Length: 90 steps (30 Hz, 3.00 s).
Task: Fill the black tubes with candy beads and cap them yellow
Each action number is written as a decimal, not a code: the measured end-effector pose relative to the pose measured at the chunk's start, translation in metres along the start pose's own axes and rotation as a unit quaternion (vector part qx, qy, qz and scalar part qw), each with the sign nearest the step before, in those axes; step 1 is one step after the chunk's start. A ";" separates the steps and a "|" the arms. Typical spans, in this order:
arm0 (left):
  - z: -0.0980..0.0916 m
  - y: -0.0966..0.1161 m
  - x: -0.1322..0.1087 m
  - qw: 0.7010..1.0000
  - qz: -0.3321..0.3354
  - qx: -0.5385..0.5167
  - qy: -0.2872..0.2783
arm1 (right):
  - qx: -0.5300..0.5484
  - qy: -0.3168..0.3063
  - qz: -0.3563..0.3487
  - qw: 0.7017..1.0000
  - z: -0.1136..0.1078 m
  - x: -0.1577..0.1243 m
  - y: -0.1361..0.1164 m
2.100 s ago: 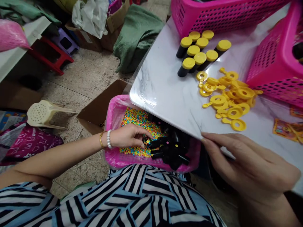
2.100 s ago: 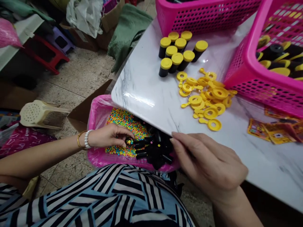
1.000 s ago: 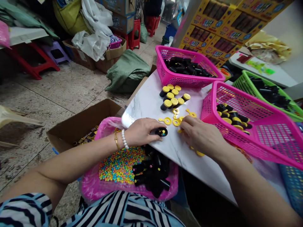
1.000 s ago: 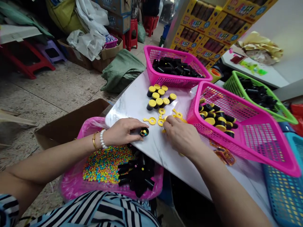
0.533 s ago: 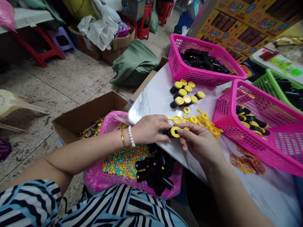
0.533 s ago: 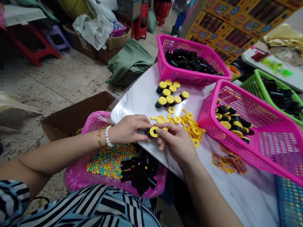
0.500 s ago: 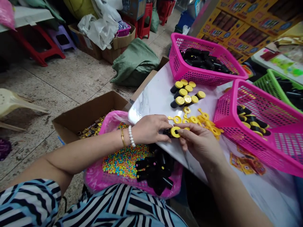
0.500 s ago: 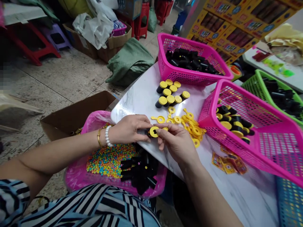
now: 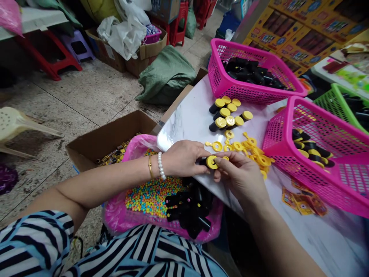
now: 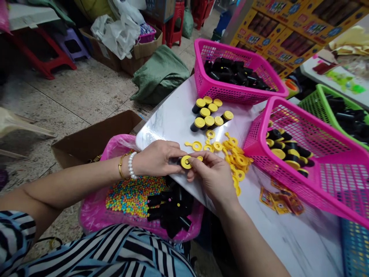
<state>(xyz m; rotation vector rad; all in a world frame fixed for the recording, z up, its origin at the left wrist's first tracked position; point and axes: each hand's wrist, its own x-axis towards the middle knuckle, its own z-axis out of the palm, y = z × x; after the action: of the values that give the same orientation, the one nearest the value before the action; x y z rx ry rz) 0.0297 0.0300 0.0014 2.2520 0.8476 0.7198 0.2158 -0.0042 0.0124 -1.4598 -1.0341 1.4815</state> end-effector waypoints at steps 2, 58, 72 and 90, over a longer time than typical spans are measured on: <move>-0.005 0.008 0.002 0.997 -0.049 -0.045 -0.029 | 0.009 -0.006 0.016 1.000 0.000 -0.001 0.000; 0.035 0.026 -0.014 0.975 -0.116 -0.172 0.082 | -0.059 0.060 -0.093 0.992 0.002 -0.015 0.019; 0.016 0.026 0.002 0.991 -0.090 -0.097 0.027 | -0.023 -0.183 0.101 0.978 -0.018 0.013 -0.023; 0.019 0.018 -0.027 0.981 -0.116 -0.142 0.061 | -0.380 0.063 -0.190 0.903 -0.022 -0.019 -0.014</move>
<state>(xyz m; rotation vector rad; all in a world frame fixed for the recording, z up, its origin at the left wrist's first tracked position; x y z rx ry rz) 0.0314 -0.0069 -0.0059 1.8365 0.9802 0.8188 0.2377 -0.0163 0.0319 -1.6948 -1.8149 0.7013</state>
